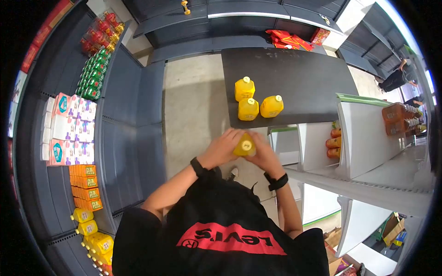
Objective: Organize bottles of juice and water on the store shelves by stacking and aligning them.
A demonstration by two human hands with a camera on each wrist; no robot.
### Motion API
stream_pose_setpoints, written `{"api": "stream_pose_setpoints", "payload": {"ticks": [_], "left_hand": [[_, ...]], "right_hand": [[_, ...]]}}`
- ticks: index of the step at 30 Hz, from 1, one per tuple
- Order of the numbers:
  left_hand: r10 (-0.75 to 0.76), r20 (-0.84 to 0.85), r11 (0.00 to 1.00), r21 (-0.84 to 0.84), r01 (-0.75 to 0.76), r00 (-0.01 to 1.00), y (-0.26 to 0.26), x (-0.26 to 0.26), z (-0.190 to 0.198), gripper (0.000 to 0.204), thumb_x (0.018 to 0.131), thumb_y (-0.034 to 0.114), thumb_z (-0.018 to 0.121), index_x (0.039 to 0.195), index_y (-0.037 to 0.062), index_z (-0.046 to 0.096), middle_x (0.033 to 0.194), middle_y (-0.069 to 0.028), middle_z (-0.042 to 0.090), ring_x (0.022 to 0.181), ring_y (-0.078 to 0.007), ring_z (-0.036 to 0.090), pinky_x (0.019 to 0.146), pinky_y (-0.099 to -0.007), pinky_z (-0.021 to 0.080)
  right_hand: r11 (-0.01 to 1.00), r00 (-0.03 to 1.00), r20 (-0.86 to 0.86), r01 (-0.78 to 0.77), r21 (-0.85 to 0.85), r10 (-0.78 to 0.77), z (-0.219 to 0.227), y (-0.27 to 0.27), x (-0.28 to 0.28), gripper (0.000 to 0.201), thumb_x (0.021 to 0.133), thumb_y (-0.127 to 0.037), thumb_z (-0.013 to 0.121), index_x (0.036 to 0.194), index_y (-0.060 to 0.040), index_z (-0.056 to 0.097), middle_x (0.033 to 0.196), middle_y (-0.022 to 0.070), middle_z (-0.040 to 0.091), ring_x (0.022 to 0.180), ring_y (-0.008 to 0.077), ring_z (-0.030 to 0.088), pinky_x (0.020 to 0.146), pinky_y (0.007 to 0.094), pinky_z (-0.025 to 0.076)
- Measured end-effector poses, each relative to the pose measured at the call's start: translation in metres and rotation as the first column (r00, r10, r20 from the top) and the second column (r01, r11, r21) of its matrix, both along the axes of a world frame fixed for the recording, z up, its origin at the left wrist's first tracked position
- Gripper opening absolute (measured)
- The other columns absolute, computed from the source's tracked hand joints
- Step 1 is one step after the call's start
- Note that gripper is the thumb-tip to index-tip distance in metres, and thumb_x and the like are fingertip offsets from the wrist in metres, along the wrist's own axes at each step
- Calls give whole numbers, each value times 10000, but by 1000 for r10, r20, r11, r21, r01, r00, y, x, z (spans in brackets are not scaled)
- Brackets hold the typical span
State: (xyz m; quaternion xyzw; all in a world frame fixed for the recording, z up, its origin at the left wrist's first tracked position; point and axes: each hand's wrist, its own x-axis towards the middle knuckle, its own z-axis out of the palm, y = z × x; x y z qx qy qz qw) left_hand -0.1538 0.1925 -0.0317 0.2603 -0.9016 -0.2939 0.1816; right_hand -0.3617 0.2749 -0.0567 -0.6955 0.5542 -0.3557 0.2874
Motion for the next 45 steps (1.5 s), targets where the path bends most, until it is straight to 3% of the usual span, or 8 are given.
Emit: {"api": "stream_pose_setpoints", "payload": {"ticks": [7,10,16,25,35,39,42,45], "left_hand": [[-124,-182,952,-298,66,975,-111,-105,45,790,779,187,888,1447,-12,517,1389,-184,627,1326,-374,582,1101,-447,526],[-168,-123,966,-218,138,978,-168,-134,51,793,767,186,903,1433,-33,534,1398,-184,626,1324,-376,584,1112,-449,520],[-104,168,945,-292,151,980,-262,-202,-36,800,798,344,866,1436,-41,576,1327,-171,674,1275,-309,635,1269,-513,334],[-78,258,997,15,77,963,-284,-256,-134,511,740,290,922,1110,-1,723,1037,-185,790,1000,-347,774,1084,-536,521],[-45,296,999,41,34,954,-269,-243,-131,580,821,223,865,1302,-8,639,1230,-185,729,1148,-356,721,1002,-463,561],[-44,-112,970,234,69,993,-264,-185,-77,542,897,129,771,1391,17,579,1512,-187,537,1325,-379,618,1079,-448,530],[119,-365,963,271,-18,923,-237,-118,-42,485,927,88,723,1386,50,570,1572,-163,448,1385,-385,561,1105,-455,517],[355,-411,922,304,-241,840,-191,-39,-46,479,945,87,733,1396,64,572,1565,-145,460,1384,-343,549,1086,-425,527]], "right_hand": [[966,966,-152,178,-189,-208,72,-89,-88,773,763,-57,856,1467,-34,537,1475,200,556,1382,417,517,1179,461,442],[966,951,-217,178,-190,-218,78,-140,-118,772,761,-68,860,1465,-34,545,1475,200,561,1375,411,521,1163,464,457],[993,968,-226,114,21,-106,19,-244,-174,829,749,-336,960,1394,23,582,1314,260,681,1252,450,635,1071,488,520],[888,965,-248,184,422,-83,-80,-284,-204,844,707,-184,968,1442,-56,574,1353,227,699,1293,441,635,1055,484,542],[902,973,-214,166,397,-85,-67,-273,-208,763,770,-170,923,1444,-46,588,1391,225,673,1314,408,630,1067,458,534],[934,933,-293,278,224,-208,-35,-240,-194,651,846,-76,850,1450,-68,608,1342,176,717,1182,349,714,980,435,589],[902,934,-25,351,253,-357,33,-214,-140,294,877,-40,822,1130,1,677,1101,120,753,1039,253,736,848,386,584],[995,999,26,26,-92,-24,187,-172,-18,241,845,-17,843,880,-23,605,817,92,629,751,213,642,714,336,524]]}}
